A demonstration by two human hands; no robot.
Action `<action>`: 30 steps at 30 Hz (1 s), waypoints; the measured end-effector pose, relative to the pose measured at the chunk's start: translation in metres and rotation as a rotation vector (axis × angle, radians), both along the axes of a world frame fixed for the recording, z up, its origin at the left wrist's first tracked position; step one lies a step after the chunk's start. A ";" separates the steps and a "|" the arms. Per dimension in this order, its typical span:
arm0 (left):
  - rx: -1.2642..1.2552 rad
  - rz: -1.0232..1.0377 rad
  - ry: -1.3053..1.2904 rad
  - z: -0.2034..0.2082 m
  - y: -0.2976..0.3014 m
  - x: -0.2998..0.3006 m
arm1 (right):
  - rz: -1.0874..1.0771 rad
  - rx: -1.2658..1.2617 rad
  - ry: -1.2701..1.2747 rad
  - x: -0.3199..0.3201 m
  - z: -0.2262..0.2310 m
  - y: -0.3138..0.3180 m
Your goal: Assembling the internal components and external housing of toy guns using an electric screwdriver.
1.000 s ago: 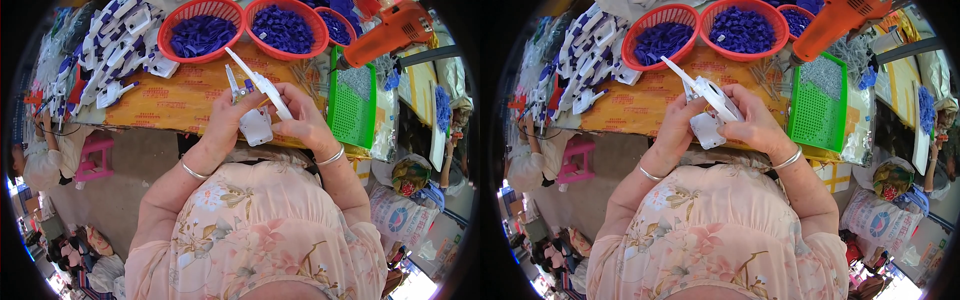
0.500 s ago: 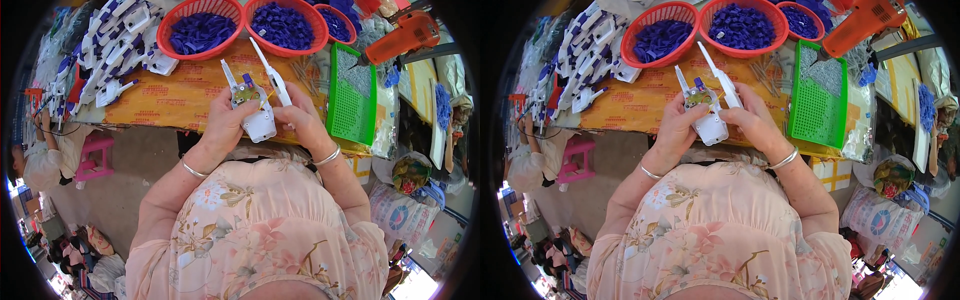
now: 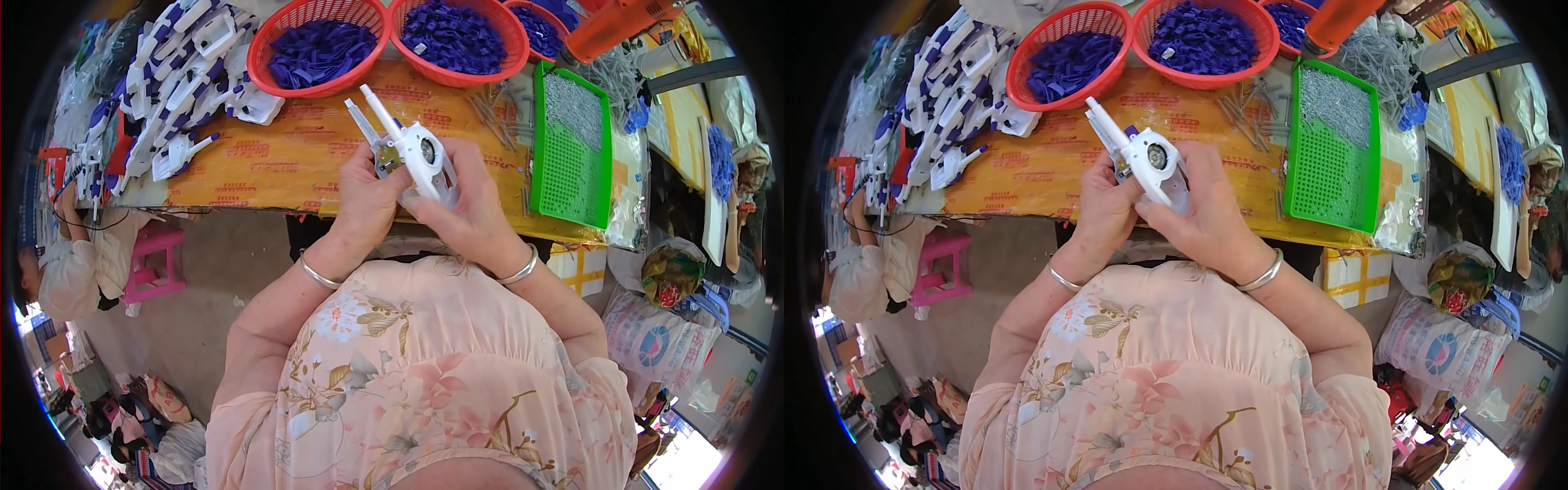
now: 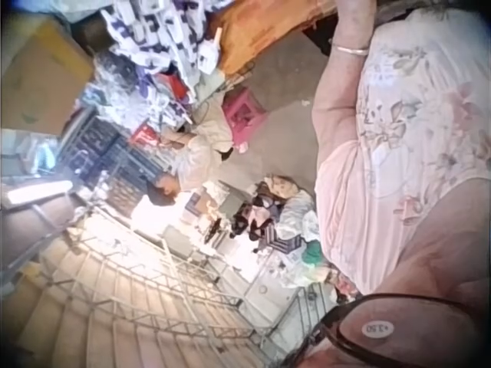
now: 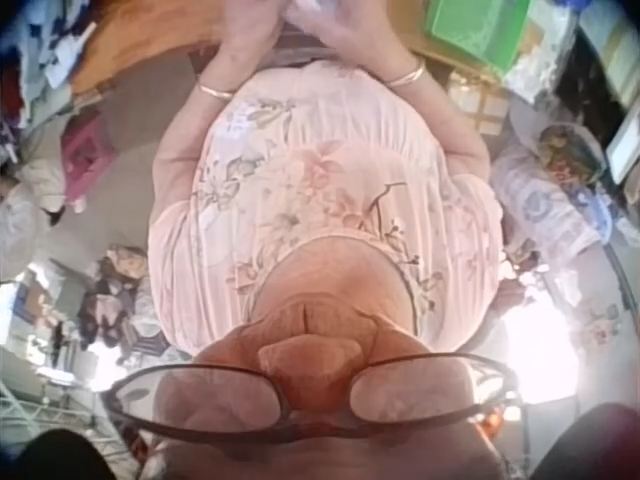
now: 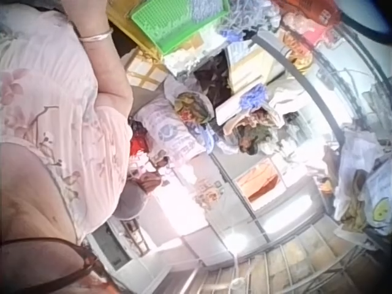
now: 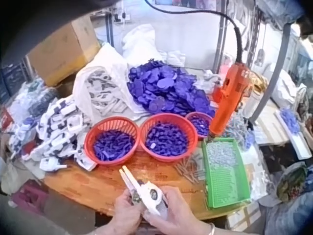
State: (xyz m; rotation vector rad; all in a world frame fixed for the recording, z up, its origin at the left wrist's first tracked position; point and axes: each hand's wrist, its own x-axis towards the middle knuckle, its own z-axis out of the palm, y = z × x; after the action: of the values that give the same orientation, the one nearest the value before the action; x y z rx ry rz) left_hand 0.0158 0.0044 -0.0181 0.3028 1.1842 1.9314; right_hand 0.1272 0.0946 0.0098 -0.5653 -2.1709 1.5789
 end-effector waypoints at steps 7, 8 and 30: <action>-0.014 0.034 -0.034 0.007 0.004 0.002 | -0.025 0.232 0.008 -0.003 0.004 -0.008; -0.014 0.033 -0.034 0.008 0.004 0.003 | -0.017 0.234 -0.032 -0.002 0.006 -0.008; -0.043 -0.323 0.039 0.030 -0.019 -0.010 | 0.021 0.183 0.054 0.004 -0.010 0.000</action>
State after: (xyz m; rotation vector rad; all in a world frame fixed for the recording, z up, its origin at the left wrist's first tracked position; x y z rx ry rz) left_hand 0.0056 -0.0144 0.0118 0.4799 1.1243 1.6244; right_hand 0.1308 0.0947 -0.0001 -0.4389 -2.2570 1.3700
